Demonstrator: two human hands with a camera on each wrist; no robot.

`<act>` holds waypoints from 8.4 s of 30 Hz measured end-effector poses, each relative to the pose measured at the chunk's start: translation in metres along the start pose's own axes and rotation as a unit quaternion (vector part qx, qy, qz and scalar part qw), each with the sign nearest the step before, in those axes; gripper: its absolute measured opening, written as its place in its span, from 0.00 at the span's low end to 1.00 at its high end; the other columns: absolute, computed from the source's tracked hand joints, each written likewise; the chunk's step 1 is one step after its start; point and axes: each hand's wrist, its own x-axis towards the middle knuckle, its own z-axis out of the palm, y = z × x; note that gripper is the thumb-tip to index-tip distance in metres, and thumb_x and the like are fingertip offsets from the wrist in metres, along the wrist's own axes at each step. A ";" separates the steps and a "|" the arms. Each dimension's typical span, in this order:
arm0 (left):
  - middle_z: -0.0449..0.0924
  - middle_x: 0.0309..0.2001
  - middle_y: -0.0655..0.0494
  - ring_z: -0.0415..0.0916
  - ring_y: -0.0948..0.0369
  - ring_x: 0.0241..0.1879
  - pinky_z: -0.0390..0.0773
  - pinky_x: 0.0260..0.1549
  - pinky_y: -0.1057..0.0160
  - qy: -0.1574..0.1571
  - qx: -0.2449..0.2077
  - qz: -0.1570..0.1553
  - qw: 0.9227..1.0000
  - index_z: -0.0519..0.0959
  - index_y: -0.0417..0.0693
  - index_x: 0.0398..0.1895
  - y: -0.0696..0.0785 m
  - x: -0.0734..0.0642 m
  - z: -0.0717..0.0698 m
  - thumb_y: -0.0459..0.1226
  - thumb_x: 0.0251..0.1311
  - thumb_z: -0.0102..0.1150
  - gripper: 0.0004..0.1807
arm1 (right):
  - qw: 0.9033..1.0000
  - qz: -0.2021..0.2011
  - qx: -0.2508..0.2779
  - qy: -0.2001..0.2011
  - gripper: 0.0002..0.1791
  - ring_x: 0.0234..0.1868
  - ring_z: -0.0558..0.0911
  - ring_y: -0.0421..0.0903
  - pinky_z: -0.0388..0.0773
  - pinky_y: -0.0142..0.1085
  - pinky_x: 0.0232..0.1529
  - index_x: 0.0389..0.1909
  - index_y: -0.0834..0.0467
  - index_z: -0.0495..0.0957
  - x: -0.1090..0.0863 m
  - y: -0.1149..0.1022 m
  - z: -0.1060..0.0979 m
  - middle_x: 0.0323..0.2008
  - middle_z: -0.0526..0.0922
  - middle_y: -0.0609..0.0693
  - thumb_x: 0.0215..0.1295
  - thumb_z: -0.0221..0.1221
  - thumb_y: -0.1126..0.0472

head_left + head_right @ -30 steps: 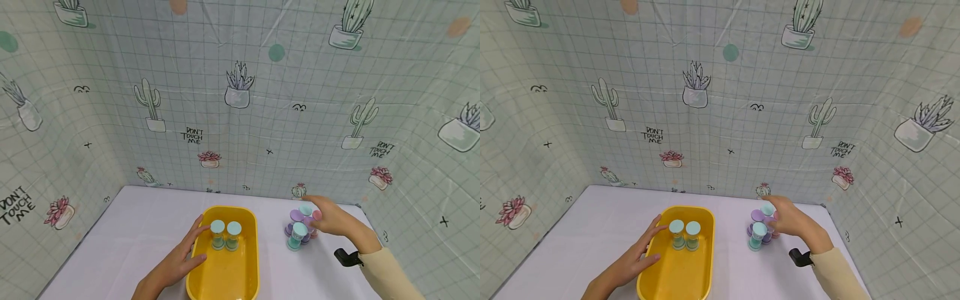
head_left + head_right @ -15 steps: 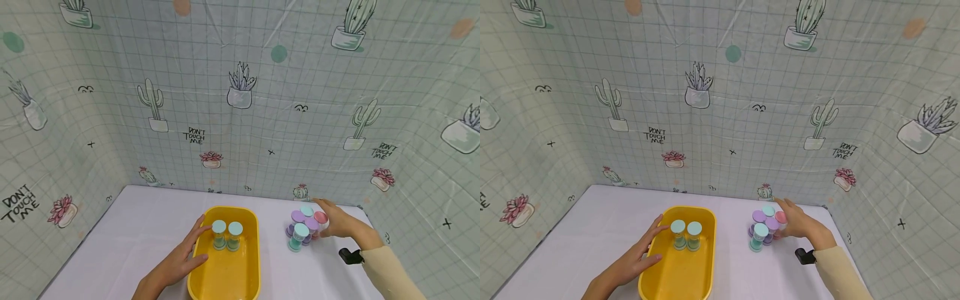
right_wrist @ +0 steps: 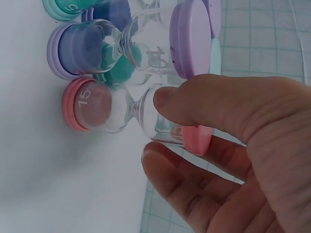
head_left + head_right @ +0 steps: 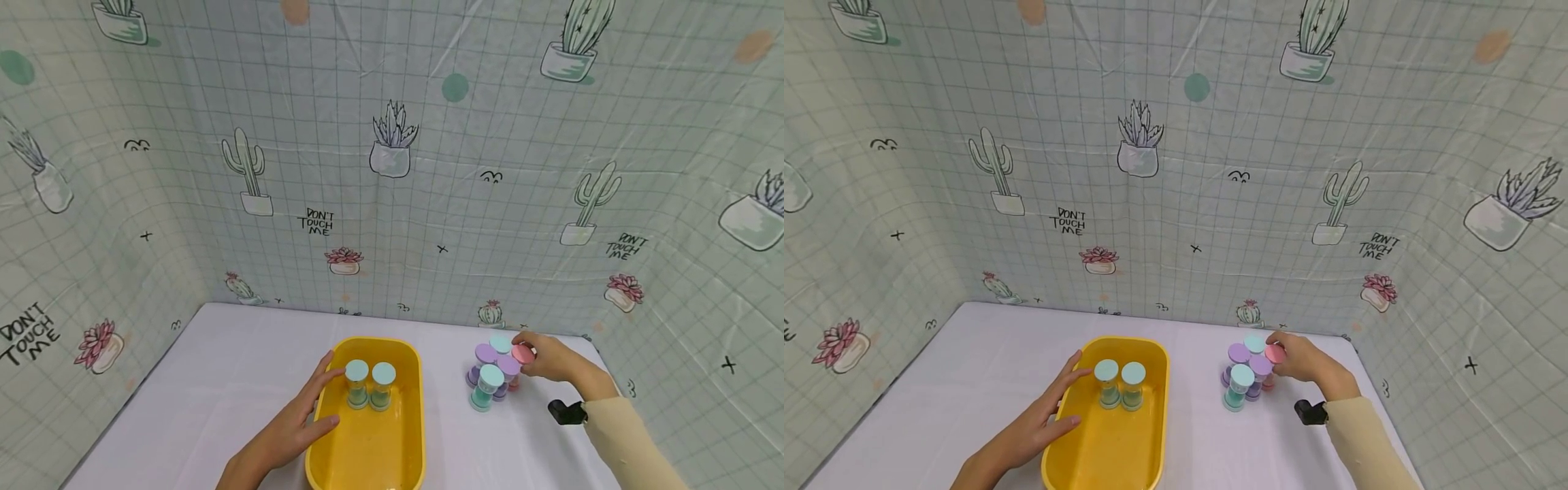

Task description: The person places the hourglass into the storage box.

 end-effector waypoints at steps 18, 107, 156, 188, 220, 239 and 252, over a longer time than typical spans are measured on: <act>0.31 0.85 0.50 0.42 0.33 0.80 0.66 0.56 0.20 0.005 0.000 -0.008 1.000 0.58 0.52 0.78 -0.001 0.000 0.002 0.44 0.76 0.54 0.32 | 0.999 -0.008 -0.021 0.029 0.25 0.43 0.81 0.53 0.83 0.48 0.44 0.53 0.73 0.79 -0.007 -0.009 -0.022 0.46 0.84 0.64 0.58 0.71 0.64; 0.35 0.85 0.56 0.48 0.39 0.80 0.66 0.64 0.28 0.024 0.008 -0.015 1.000 0.46 0.63 0.84 0.001 -0.002 0.001 0.43 0.72 0.58 0.44 | 0.962 -0.229 -0.007 -0.151 0.17 0.37 0.78 0.35 0.78 0.25 0.43 0.50 0.53 0.85 0.044 -0.272 0.058 0.39 0.83 0.39 0.59 0.75 0.58; 0.35 0.85 0.53 0.52 0.38 0.78 0.69 0.62 0.27 0.030 -0.009 -0.016 0.999 0.46 0.59 0.85 0.002 0.002 0.002 0.43 0.70 0.61 0.46 | 0.958 -0.227 -0.100 -0.147 0.17 0.41 0.80 0.34 0.79 0.26 0.48 0.53 0.51 0.85 0.037 -0.275 0.094 0.46 0.86 0.41 0.64 0.71 0.62; 0.36 0.85 0.51 0.55 0.37 0.77 0.72 0.59 0.29 0.029 -0.014 -0.034 0.999 0.48 0.57 0.84 0.000 0.002 0.003 0.46 0.69 0.62 0.46 | 0.988 -0.146 0.016 0.039 0.31 0.66 0.77 0.60 0.77 0.58 0.62 0.66 0.60 0.76 0.003 -0.126 0.004 0.64 0.80 0.57 0.67 0.68 0.49; 0.35 0.85 0.52 0.53 0.35 0.77 0.72 0.58 0.28 0.030 -0.022 -0.027 0.999 0.49 0.56 0.84 0.003 0.002 0.003 0.44 0.71 0.60 0.44 | 0.996 -0.043 0.067 0.048 0.44 0.64 0.74 0.76 0.77 0.64 0.58 0.73 0.68 0.66 0.027 -0.008 0.001 0.69 0.70 0.73 0.60 0.71 0.53; 0.35 0.85 0.53 0.53 0.36 0.78 0.70 0.60 0.27 0.030 -0.023 -0.030 0.999 0.50 0.56 0.84 0.000 0.001 0.003 0.44 0.72 0.59 0.43 | 0.997 -0.026 0.067 0.041 0.36 0.61 0.78 0.74 0.80 0.60 0.56 0.71 0.70 0.67 0.032 -0.004 0.008 0.67 0.71 0.76 0.65 0.65 0.59; 0.34 0.85 0.53 0.51 0.36 0.78 0.70 0.59 0.26 0.024 -0.037 -0.034 0.998 0.49 0.56 0.84 0.000 0.002 0.002 0.44 0.73 0.58 0.42 | 0.999 -0.022 0.024 0.031 0.27 0.61 0.77 0.72 0.76 0.65 0.58 0.61 0.70 0.77 0.040 -0.010 0.008 0.59 0.79 0.72 0.62 0.63 0.61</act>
